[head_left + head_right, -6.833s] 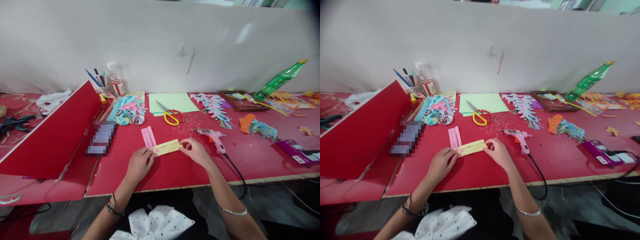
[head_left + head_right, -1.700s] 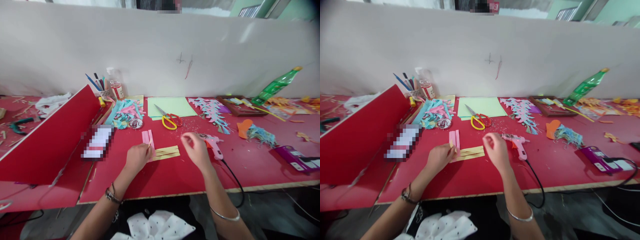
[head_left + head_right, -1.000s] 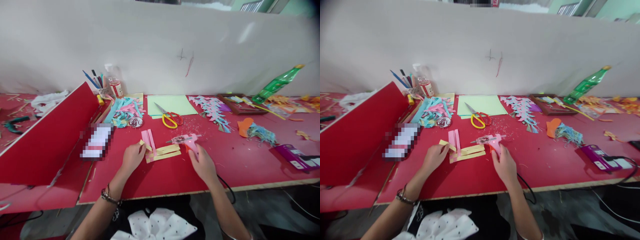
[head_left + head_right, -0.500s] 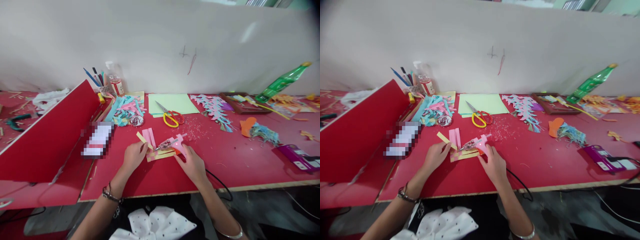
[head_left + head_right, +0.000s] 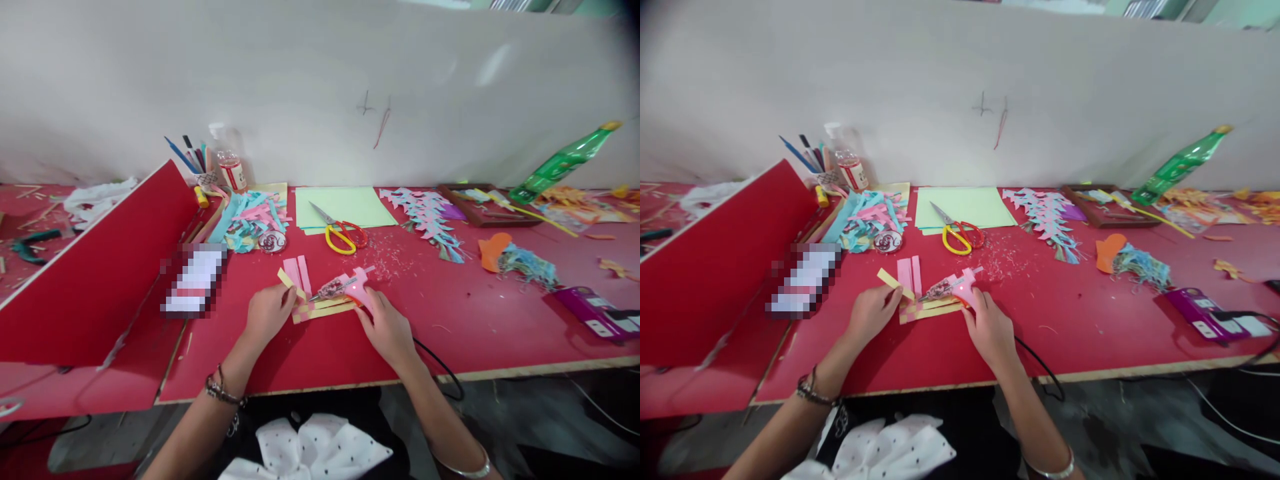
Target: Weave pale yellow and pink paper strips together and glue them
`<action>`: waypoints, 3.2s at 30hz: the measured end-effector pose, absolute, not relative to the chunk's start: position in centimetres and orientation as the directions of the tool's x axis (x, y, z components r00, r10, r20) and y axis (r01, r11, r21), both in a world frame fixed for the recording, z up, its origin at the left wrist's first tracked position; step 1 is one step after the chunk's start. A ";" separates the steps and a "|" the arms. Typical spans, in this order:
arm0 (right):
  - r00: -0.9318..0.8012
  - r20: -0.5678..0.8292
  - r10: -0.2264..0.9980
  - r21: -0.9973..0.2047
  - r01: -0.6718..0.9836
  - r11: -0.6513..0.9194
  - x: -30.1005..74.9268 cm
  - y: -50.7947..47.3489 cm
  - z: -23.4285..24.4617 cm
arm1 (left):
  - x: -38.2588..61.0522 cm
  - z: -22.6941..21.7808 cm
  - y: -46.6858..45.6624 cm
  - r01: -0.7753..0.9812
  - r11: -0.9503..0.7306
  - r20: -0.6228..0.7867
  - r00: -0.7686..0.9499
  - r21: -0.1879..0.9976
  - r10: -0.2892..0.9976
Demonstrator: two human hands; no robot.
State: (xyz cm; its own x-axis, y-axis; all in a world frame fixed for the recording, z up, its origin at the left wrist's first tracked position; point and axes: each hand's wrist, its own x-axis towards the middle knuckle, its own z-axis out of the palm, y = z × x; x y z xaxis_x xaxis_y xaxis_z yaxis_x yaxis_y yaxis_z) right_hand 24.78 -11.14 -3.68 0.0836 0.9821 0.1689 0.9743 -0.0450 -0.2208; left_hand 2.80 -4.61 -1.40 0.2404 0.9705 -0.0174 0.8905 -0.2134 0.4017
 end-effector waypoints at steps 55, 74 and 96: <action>0.271 0.265 0.925 -0.062 0.963 -0.264 31.0 -12.8 -2.5 | 2.8 -1.4 -4.7 0.864 -0.213 -0.006 0.242 0.456 0.970; 0.399 0.438 0.806 -0.084 0.910 -0.405 31.6 -10.3 -1.1 | 2.9 -1.1 -4.9 0.899 -0.221 -0.030 0.250 0.378 0.968; -0.264 0.286 0.921 -0.222 0.917 0.331 20.2 -11.4 -1.7 | 2.6 -2.0 -6.1 0.796 -0.550 0.110 0.541 0.252 0.834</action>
